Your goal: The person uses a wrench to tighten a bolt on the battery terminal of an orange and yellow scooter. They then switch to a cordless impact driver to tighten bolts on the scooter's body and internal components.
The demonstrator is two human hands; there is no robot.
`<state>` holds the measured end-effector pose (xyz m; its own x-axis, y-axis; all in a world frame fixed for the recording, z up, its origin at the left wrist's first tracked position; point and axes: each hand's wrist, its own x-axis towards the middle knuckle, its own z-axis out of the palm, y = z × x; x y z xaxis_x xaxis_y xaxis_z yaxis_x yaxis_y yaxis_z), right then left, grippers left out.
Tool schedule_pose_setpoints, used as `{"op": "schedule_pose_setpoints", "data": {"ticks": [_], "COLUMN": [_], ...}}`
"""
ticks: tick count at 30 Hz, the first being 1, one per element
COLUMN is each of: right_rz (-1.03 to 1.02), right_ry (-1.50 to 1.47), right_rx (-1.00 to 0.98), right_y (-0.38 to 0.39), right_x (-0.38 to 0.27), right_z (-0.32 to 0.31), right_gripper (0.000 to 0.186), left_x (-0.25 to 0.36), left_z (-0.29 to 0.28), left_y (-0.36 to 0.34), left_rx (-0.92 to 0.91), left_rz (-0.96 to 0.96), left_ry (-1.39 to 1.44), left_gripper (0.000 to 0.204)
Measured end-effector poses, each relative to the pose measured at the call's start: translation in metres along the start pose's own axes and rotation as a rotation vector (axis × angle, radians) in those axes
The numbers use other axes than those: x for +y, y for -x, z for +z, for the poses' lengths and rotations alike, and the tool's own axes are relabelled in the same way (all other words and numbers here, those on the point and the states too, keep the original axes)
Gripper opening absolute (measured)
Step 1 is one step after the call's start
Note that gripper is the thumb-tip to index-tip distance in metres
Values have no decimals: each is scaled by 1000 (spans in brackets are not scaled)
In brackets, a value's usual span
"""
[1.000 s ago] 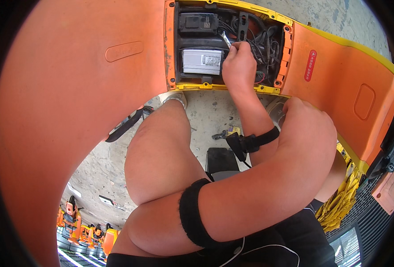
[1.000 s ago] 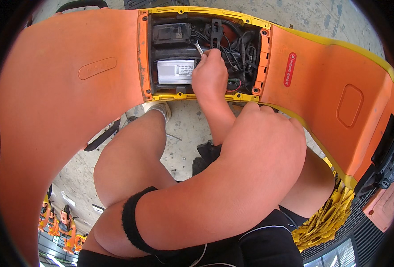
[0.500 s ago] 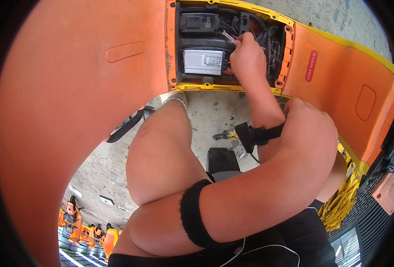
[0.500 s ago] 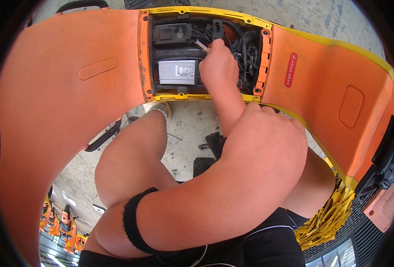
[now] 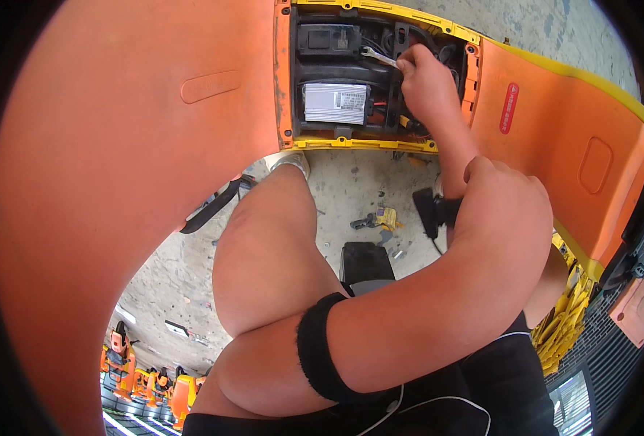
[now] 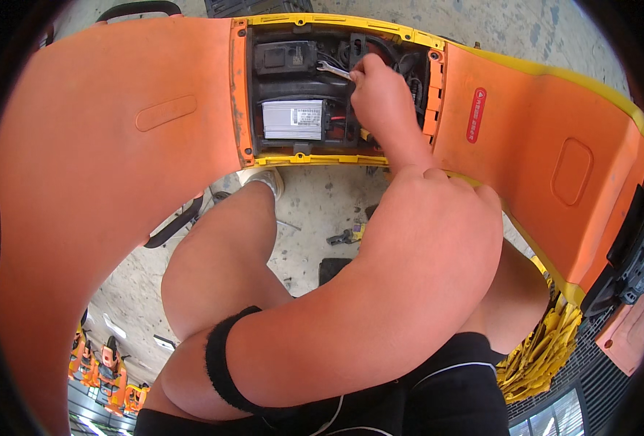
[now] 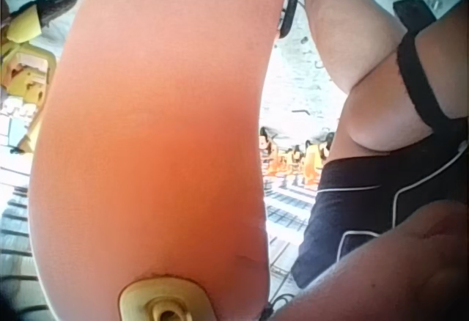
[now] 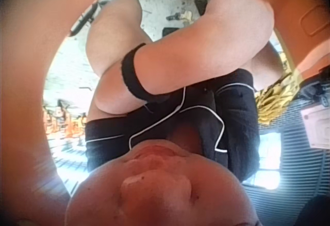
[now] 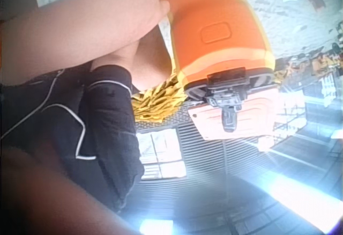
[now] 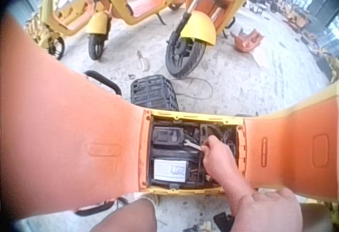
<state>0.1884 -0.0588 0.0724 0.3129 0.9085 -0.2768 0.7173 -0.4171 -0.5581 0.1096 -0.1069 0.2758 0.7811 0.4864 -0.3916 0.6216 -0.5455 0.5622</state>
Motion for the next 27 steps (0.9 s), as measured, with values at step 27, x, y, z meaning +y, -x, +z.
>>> {"op": "schedule_pose_setpoints", "data": {"ticks": [27], "right_rz": [96], "right_ry": [11], "right_rx": [136], "right_y": [25], "right_x": [-12], "right_z": [39], "right_gripper": [15], "left_x": [-4], "left_z": [9], "left_y": [-6], "left_rx": [72], "left_rz": [44], "left_ry": [45], "left_gripper": [22]}}
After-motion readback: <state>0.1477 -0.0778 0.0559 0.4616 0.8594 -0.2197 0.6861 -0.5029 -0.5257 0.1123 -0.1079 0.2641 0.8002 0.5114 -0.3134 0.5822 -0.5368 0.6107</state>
